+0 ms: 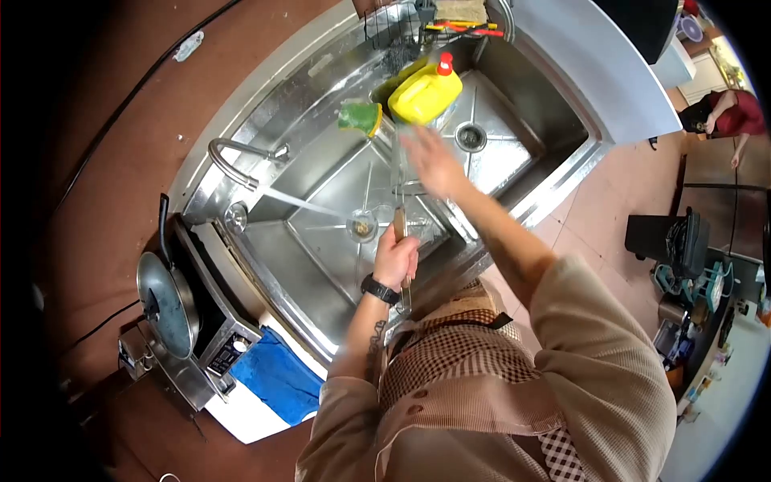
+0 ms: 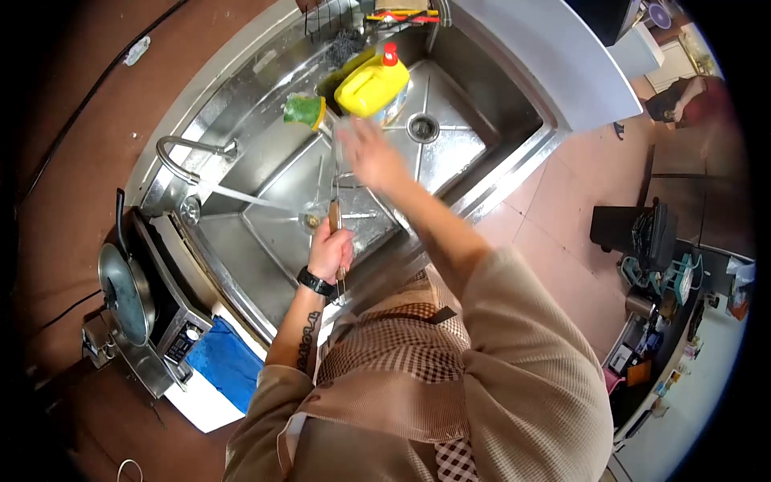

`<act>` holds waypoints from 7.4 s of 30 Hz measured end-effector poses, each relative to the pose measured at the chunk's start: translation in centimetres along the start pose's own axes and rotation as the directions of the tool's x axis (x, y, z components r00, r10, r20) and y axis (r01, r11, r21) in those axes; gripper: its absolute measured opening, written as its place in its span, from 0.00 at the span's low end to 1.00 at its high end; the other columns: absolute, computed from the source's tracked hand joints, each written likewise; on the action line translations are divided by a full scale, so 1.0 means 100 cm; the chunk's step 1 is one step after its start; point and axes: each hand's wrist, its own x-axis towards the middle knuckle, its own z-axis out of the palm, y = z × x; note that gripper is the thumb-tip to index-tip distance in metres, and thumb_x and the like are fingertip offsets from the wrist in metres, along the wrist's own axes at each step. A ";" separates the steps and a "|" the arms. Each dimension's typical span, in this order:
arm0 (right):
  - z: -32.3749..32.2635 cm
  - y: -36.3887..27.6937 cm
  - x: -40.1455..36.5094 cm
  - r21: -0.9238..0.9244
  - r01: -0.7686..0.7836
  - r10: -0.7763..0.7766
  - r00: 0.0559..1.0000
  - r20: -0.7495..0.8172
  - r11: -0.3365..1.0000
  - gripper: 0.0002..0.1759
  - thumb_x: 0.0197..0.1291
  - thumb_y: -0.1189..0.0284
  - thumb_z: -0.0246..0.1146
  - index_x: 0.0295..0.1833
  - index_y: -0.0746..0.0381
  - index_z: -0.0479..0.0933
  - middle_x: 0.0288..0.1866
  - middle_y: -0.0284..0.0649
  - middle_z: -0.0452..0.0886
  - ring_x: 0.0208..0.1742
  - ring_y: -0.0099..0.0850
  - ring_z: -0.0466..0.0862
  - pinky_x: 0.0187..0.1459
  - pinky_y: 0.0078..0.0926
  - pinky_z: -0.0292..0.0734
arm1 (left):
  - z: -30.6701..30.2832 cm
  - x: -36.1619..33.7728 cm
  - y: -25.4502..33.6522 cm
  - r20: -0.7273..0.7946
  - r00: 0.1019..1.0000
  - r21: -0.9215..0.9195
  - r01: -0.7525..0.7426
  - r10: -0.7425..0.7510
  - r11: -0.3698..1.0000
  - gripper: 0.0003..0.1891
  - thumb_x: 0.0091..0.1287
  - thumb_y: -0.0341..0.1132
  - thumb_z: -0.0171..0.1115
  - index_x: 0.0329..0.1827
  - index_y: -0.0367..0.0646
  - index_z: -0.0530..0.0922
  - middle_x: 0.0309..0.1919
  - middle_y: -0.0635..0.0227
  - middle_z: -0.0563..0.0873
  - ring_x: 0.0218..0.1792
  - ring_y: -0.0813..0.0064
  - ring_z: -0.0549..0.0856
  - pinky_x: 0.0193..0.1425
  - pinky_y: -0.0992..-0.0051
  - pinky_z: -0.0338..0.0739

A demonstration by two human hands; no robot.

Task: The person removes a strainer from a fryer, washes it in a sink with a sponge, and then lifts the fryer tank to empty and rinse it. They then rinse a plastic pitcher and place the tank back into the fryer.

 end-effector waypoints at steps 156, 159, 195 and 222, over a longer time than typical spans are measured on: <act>0.000 -0.077 0.035 0.199 -0.317 0.211 0.882 0.421 0.927 0.16 0.65 0.67 0.66 0.53 0.65 0.80 0.46 0.33 0.85 0.47 0.24 0.82 0.45 0.22 0.76 | -0.023 -0.016 0.039 -0.355 0.787 0.289 -0.421 0.505 0.860 0.03 0.70 0.30 0.54 0.41 0.45 0.69 0.22 0.70 0.72 0.20 0.77 0.72 0.24 0.72 0.66; -0.013 -0.092 0.001 0.684 -0.538 0.107 0.817 0.566 0.493 0.17 0.68 0.66 0.64 0.57 0.64 0.78 0.47 0.32 0.84 0.47 0.24 0.82 0.45 0.22 0.76 | -0.035 -0.017 0.056 -0.382 0.721 0.507 -0.359 0.578 0.783 0.05 0.70 0.30 0.53 0.44 0.40 0.69 0.26 0.56 0.81 0.26 0.59 0.81 0.33 0.60 0.74; -0.022 -0.128 -0.007 0.007 0.410 -0.409 0.911 0.056 0.912 0.19 0.60 0.68 0.66 0.52 0.69 0.77 0.46 0.52 0.79 0.43 0.49 0.83 0.47 0.39 0.81 | -0.029 -0.065 0.017 -0.057 0.791 0.882 -0.246 0.609 0.402 0.23 0.67 0.35 0.64 0.57 0.37 0.61 0.36 0.41 0.84 0.37 0.39 0.84 0.39 0.51 0.77; -0.033 -0.045 0.064 0.630 -0.751 0.228 0.661 0.715 0.200 0.23 0.69 0.54 0.59 0.57 0.61 0.79 0.48 0.39 0.86 0.47 0.28 0.85 0.50 0.32 0.82 | -0.084 -0.103 -0.007 0.294 0.808 0.923 -0.378 0.510 0.066 0.18 0.69 0.38 0.62 0.55 0.43 0.66 0.29 0.47 0.85 0.31 0.44 0.85 0.32 0.54 0.79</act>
